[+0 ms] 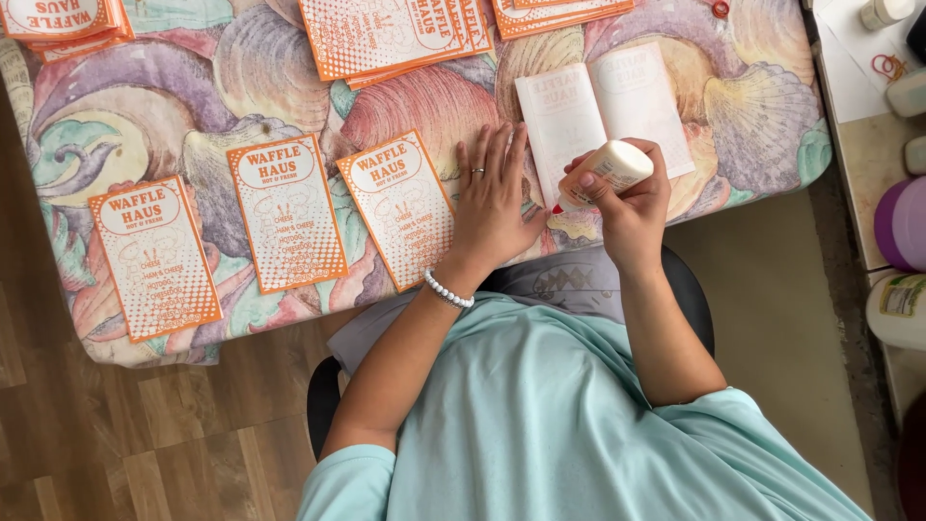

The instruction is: Applying glue to the edges of paper bags and folding them to assemble or seal them.

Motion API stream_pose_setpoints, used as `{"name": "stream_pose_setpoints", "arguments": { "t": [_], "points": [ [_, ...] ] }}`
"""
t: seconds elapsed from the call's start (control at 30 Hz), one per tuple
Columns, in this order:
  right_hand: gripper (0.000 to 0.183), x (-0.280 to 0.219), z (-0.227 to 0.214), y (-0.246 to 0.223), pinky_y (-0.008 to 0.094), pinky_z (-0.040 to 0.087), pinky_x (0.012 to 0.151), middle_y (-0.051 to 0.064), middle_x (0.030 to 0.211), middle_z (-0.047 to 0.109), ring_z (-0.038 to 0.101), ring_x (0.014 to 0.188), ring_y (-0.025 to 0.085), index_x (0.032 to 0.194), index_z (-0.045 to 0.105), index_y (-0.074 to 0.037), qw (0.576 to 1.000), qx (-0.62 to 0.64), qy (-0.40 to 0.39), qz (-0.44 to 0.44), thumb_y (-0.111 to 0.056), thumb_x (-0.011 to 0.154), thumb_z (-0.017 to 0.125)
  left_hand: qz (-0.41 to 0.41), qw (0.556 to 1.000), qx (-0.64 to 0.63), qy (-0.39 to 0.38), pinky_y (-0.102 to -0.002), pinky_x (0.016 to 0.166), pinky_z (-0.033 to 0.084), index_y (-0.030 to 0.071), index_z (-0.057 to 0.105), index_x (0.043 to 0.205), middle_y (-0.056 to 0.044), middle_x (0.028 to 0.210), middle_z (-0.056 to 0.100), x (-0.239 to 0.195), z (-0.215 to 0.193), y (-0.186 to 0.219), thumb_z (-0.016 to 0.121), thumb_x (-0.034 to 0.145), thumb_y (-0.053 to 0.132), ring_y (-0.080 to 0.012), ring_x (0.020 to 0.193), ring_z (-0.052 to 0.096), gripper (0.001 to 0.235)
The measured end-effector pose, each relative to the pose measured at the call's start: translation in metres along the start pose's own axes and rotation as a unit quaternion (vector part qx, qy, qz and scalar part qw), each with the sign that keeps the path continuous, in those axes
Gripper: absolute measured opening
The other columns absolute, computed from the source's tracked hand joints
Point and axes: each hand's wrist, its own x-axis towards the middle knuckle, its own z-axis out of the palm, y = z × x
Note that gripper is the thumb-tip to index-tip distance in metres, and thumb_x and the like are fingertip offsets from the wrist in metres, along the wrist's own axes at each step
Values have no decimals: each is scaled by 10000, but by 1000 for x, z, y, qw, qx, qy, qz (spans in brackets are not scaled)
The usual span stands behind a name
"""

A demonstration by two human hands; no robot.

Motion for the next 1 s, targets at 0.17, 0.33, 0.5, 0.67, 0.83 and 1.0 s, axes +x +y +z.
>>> {"name": "stream_pose_setpoints", "arguments": {
  "t": [0.17,0.33,0.5,0.67,0.83,1.0],
  "points": [
    [466,2,-1,1,471,550,951,227,1037,704,732,990,329,1272,446,-26,1000,-13,-11,-1,-9,939,771,-1,1000,20,8,-611,1272,75,57,170,1635,-224,1618,326,1,2,0,944,666,377,-420,1552,233,1280],
    [460,3,1,-3,458,545,966,225,1038,703,728,997,318,1266,442,-25,1000,-15,-18,7,-22,944,770,-11,1000,-8,-3,-598,1275,40,77,200,1634,-239,1614,339,1,-6,4,920,719,322,-426,1547,252,1190],
    [473,0,0,-7,461,549,959,239,1049,701,736,995,335,1263,439,-26,1000,-20,-6,3,-19,936,781,30,998,34,-41,-690,1213,60,200,656,1366,-218,1602,334,2,-17,8,803,784,392,-455,1527,220,631],
    [462,0,1,-9,456,545,963,232,1040,703,735,997,324,1256,442,-26,1000,-25,-4,7,-22,939,778,19,997,35,-66,-685,1218,27,220,637,1412,-222,1640,273,4,-16,9,744,823,413,-453,1542,176,629],
    [446,3,3,-5,460,536,963,232,1052,701,727,1013,333,1259,444,-27,999,-32,-14,2,-26,953,770,10,998,51,-46,-643,1237,42,144,473,1543,-233,1629,315,4,-11,5,797,790,424,-427,1545,223,866],
    [441,7,4,-3,457,534,967,224,1052,701,726,1015,322,1256,446,-25,999,-41,-12,-1,-24,957,769,3,998,46,-49,-615,1251,37,33,428,1541,-235,1636,308,3,-10,6,819,765,433,-406,1553,202,957]
  ]
}}
